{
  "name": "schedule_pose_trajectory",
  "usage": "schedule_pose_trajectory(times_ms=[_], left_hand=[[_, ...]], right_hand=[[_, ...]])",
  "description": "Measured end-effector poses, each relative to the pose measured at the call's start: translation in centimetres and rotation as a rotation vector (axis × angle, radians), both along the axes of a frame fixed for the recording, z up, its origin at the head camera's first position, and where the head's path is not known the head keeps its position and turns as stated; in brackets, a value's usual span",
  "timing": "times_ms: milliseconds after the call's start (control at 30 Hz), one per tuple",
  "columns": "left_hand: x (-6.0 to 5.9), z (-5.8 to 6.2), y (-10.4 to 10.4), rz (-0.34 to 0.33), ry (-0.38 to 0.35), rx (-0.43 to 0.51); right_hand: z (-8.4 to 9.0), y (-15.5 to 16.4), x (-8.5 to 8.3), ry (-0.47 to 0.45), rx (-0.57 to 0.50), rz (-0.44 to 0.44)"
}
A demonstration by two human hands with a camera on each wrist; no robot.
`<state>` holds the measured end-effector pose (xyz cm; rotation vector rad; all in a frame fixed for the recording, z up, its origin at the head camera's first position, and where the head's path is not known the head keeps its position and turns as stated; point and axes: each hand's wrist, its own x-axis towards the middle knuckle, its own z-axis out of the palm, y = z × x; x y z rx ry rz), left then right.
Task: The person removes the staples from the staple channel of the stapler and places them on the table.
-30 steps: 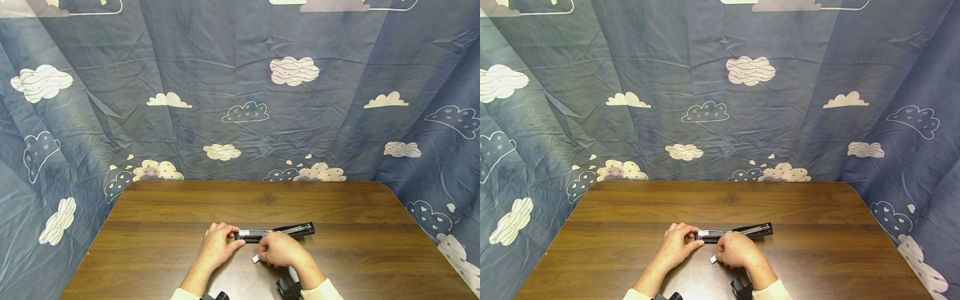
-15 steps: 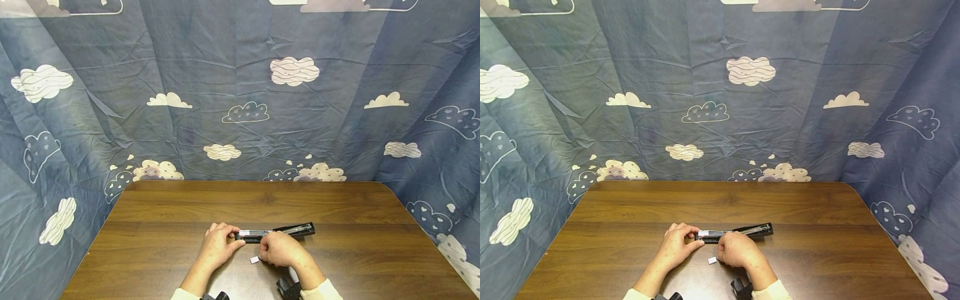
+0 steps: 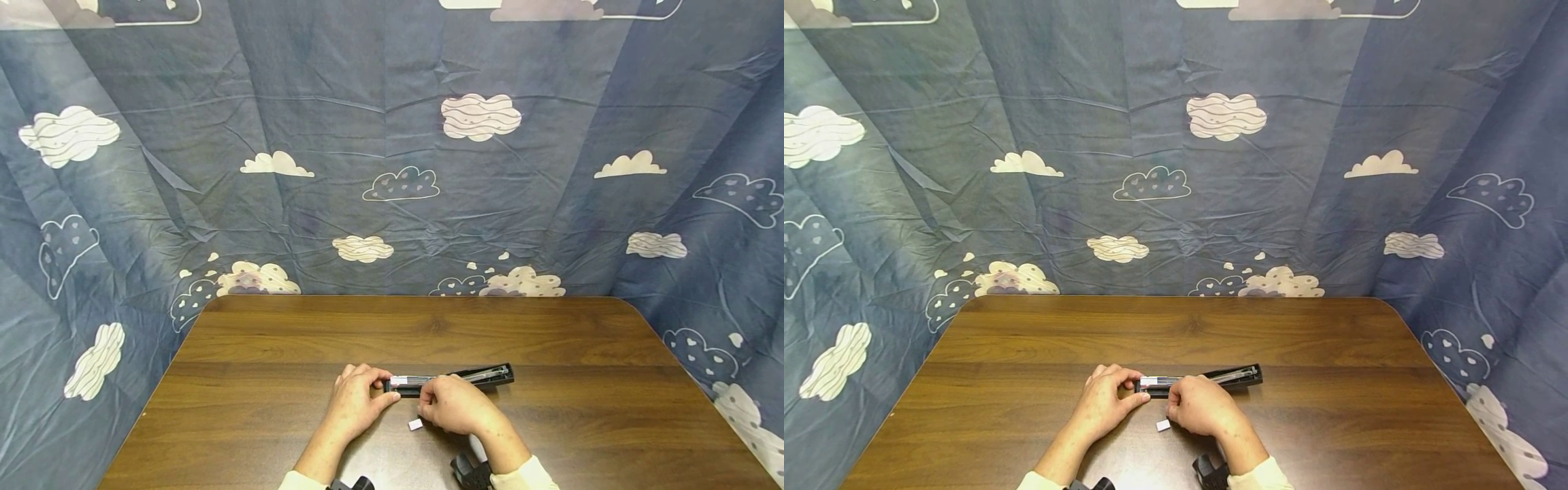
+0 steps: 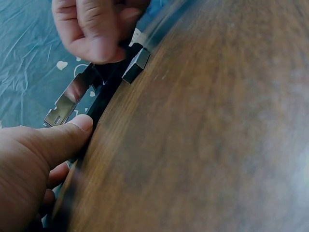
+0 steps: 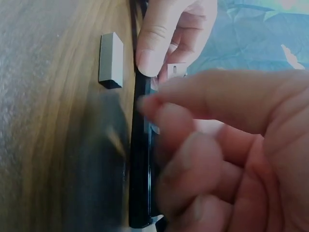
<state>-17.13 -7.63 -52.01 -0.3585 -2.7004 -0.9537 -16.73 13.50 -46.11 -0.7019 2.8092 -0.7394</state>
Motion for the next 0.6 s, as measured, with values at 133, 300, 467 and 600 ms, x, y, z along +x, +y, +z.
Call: schedule_pose_trajectory(times_ms=[133,300,467,600], left_hand=[[0.0,0.0,-0.1,-0.003,0.000,0.002],[0.0,0.0,0.0,-0.006,0.005,0.004],[0.0,0.0,-0.1,-0.006,0.000,0.006],[0.0,0.0,-0.1,-0.008,-0.002,0.006]], right_hand=[[0.0,-0.5,-0.2,0.086,-0.009,-0.070],[-0.3,-0.8,-0.3,0.098,-0.051,-0.157],[-0.7,-1.2,-0.2,0.089,-0.065,-0.150],[-0.9,-1.5,-0.1,0.075,-0.085,-0.109]])
